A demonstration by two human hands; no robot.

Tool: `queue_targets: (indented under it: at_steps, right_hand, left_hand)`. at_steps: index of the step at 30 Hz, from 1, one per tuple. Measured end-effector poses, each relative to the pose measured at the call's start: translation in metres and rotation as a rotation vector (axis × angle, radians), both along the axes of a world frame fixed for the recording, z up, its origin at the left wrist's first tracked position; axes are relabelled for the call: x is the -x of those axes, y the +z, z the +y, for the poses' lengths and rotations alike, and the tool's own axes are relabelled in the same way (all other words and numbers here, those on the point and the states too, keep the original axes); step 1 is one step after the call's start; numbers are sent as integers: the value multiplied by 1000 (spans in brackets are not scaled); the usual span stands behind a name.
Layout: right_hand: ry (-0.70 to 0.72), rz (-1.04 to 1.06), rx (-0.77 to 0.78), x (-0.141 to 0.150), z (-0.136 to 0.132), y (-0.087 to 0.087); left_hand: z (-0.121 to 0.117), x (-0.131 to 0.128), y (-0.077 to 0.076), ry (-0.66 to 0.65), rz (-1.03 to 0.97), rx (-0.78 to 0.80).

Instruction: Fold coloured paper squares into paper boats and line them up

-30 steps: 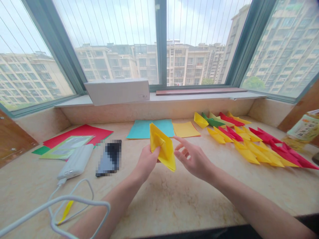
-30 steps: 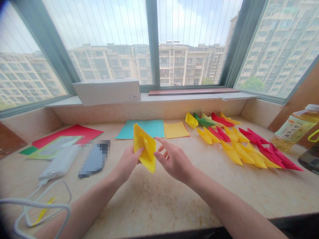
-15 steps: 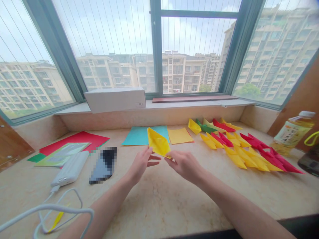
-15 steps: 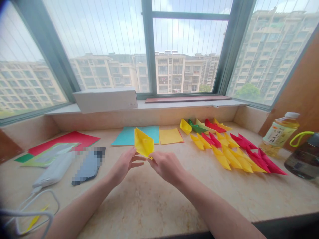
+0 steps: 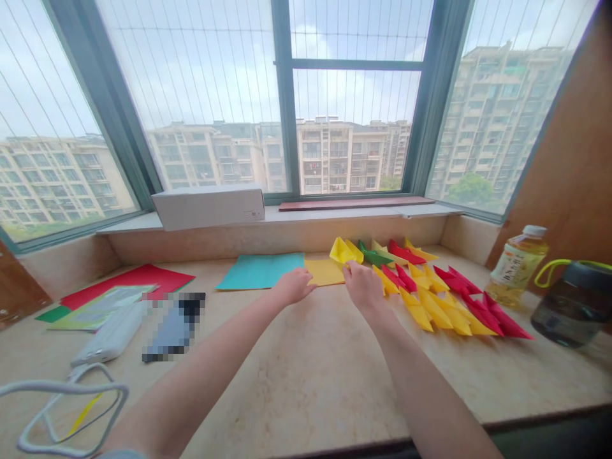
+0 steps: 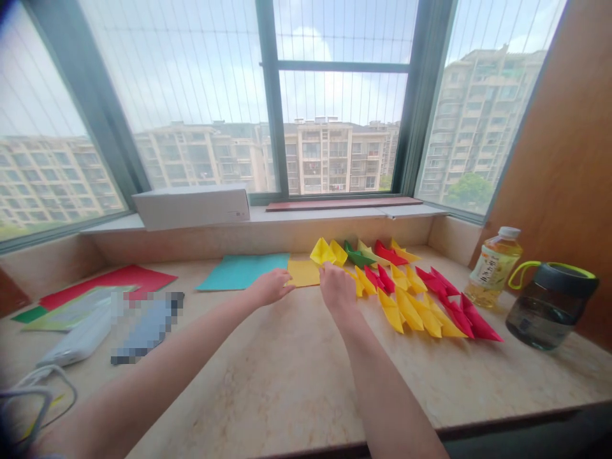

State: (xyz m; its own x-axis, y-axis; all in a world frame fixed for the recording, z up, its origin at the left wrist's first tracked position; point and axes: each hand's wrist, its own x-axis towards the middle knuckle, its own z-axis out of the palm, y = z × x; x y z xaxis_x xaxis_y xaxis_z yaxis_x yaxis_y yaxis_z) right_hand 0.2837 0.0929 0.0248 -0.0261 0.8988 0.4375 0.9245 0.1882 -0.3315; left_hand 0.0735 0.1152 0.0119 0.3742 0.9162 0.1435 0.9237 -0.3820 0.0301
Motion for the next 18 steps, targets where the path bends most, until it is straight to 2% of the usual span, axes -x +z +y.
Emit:
queue_targets:
  at_steps: [4, 8, 18]
  right_hand:
    - [-60, 28, -21, -7, 5, 2]
    - [-86, 51, -37, -11, 7, 5]
    - [-97, 143, -96, -12, 1, 14]
  left_hand:
    - [27, -20, -2, 22, 152, 41]
    - [43, -22, -7, 31, 246, 120]
    - [54, -22, -22, 3, 261, 113]
